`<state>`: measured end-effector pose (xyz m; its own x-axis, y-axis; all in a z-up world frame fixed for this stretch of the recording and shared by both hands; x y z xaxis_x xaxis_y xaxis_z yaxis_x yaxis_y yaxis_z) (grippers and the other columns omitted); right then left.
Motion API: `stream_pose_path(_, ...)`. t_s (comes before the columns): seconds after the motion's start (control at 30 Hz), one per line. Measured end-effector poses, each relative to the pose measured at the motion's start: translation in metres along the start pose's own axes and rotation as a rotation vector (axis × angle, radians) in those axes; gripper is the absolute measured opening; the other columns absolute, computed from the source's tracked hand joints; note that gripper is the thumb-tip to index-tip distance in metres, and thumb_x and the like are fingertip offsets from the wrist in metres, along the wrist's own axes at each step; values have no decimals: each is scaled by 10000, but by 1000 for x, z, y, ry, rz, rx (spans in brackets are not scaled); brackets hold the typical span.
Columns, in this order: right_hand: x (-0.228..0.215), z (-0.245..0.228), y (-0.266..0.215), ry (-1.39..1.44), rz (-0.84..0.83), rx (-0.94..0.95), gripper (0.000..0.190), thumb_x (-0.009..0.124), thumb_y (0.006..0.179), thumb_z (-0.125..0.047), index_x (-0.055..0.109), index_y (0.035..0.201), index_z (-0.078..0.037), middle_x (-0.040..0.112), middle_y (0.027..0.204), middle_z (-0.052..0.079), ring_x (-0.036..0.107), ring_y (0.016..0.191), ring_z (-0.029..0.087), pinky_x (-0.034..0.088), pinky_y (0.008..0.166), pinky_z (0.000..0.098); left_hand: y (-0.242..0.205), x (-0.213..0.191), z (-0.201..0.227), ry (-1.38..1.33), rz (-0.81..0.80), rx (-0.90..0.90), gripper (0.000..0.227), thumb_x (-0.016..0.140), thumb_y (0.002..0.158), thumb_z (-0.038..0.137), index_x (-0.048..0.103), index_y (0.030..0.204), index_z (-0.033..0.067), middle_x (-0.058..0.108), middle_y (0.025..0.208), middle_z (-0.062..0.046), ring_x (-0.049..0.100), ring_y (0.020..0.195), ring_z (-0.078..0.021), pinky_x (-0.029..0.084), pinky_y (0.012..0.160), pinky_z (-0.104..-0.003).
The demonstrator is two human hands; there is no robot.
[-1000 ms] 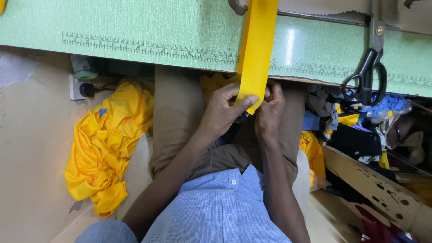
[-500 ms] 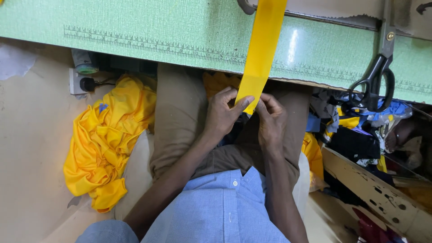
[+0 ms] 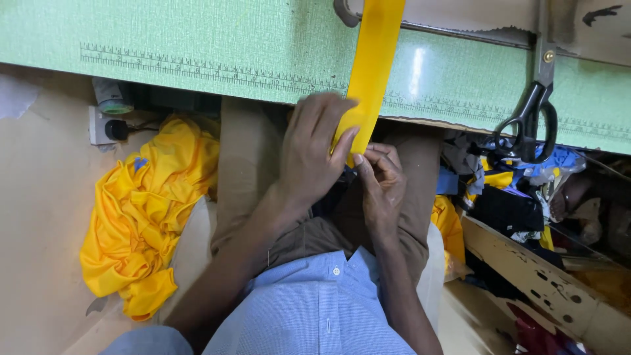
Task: Layering and folding yellow and blue fabric strips on a sewing table
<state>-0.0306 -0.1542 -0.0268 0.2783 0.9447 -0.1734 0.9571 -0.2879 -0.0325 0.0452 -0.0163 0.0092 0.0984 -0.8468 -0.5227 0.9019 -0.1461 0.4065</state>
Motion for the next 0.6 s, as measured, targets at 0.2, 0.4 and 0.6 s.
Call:
stream_pose_path(0.2,16,-21,-14,13,-8,206,185,641,1005,-216,697,1030,-41,659,931,53,650,629,132,493,603,219,78,12,-34,394,-365,341,805,975,1042,414,446,1590,154,289,1670,2,179,1559,-321,331,1270,-507)
stream_pose_path(0.4,23,-37,-7,-145,32,132,221,629,1007,-204,515,1130,-59,641,694,46,643,563,108,500,604,234,94,15,-52,429,-570,348,886,876,1098,475,324,1697,125,112,1710,-13,11,1554,-320,15,1265,-617)
stream_pose_path(0.6,19,-66,34,-415,-17,27,236,600,1023,-198,604,1220,-69,654,745,19,633,531,93,505,598,256,88,16,-46,450,-477,406,737,790,1044,436,505,1627,86,216,1717,-21,30,1565,-320,23,1229,-699)
Point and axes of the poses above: each hand's wrist, its own y-axis towards the middle knuckle, its own x-axis out of the palm, z = x × y, the point moved 1 cm from there along y, towards the middle knuckle
